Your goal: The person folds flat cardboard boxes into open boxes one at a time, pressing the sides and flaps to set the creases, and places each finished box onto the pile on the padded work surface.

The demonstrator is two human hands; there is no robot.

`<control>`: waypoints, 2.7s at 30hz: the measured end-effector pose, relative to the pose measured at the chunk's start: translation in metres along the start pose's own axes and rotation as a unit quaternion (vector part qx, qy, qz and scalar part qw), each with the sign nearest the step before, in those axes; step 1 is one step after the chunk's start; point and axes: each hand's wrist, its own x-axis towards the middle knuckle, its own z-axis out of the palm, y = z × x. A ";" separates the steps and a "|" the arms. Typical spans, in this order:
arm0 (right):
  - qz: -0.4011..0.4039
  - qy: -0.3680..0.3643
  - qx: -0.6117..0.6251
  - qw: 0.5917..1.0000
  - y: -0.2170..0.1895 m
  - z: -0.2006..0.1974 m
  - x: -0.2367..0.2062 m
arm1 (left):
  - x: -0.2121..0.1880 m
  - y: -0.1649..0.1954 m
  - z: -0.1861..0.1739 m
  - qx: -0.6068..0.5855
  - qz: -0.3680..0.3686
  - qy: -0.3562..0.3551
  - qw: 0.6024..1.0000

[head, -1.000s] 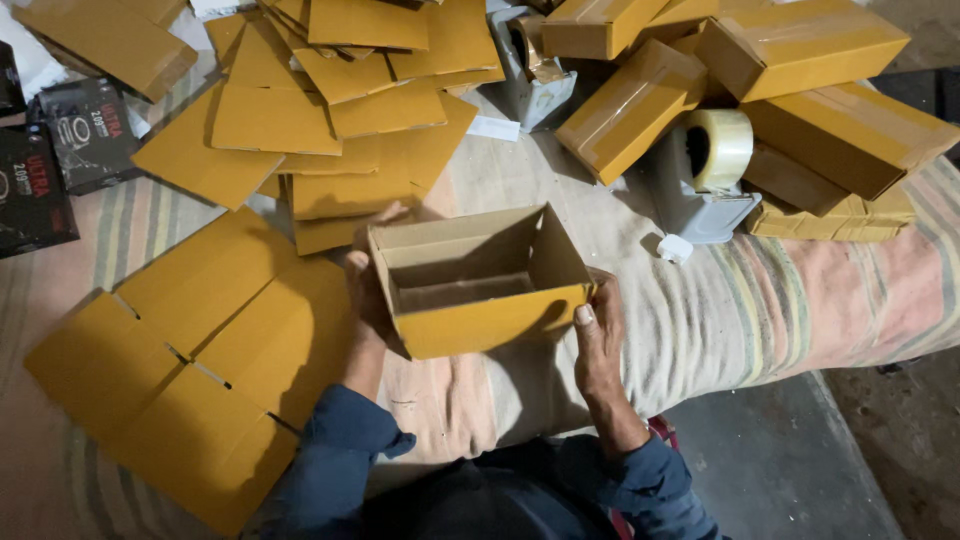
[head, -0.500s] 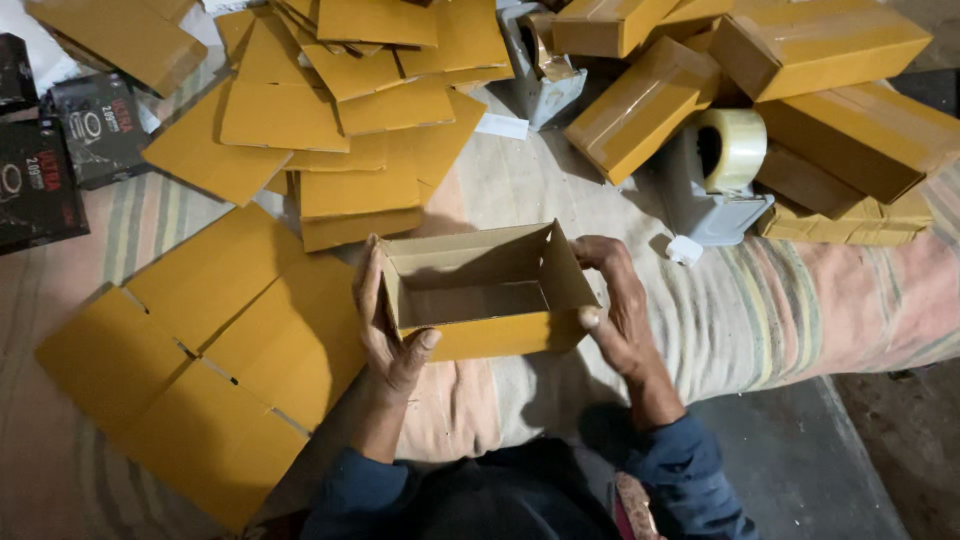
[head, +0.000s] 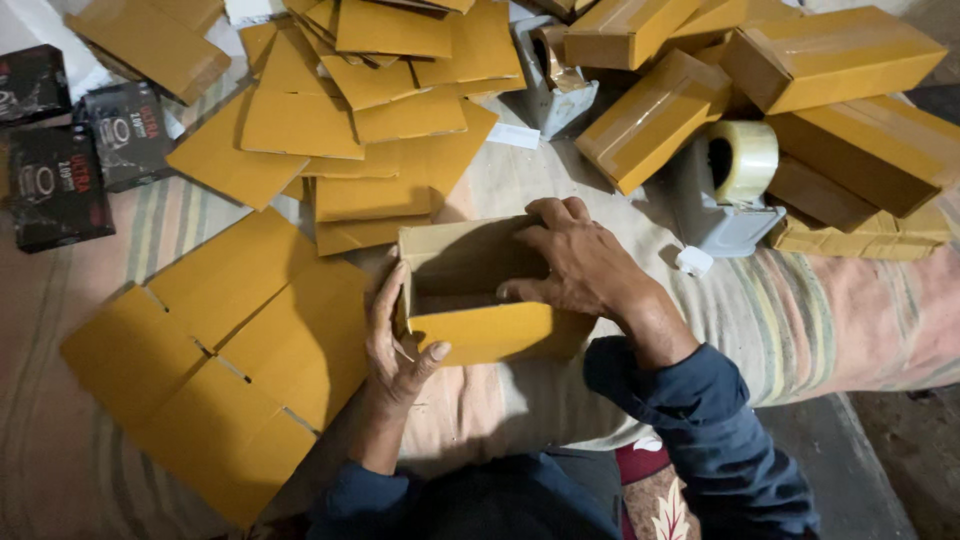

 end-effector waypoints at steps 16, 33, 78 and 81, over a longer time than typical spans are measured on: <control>0.033 -0.030 -0.117 0.992 -0.010 0.012 0.006 | -0.024 0.018 0.011 0.003 -0.043 0.039 0.998; -0.099 0.048 -0.117 0.987 -0.018 0.019 0.007 | -0.010 0.017 0.013 0.141 -0.011 -0.065 0.988; -0.008 0.278 0.400 0.873 0.011 0.040 -0.066 | 0.102 0.044 0.025 0.307 -0.049 -0.443 0.841; -0.028 0.282 0.442 0.851 0.013 0.047 -0.071 | 0.100 0.054 0.029 0.347 -0.098 -0.457 0.813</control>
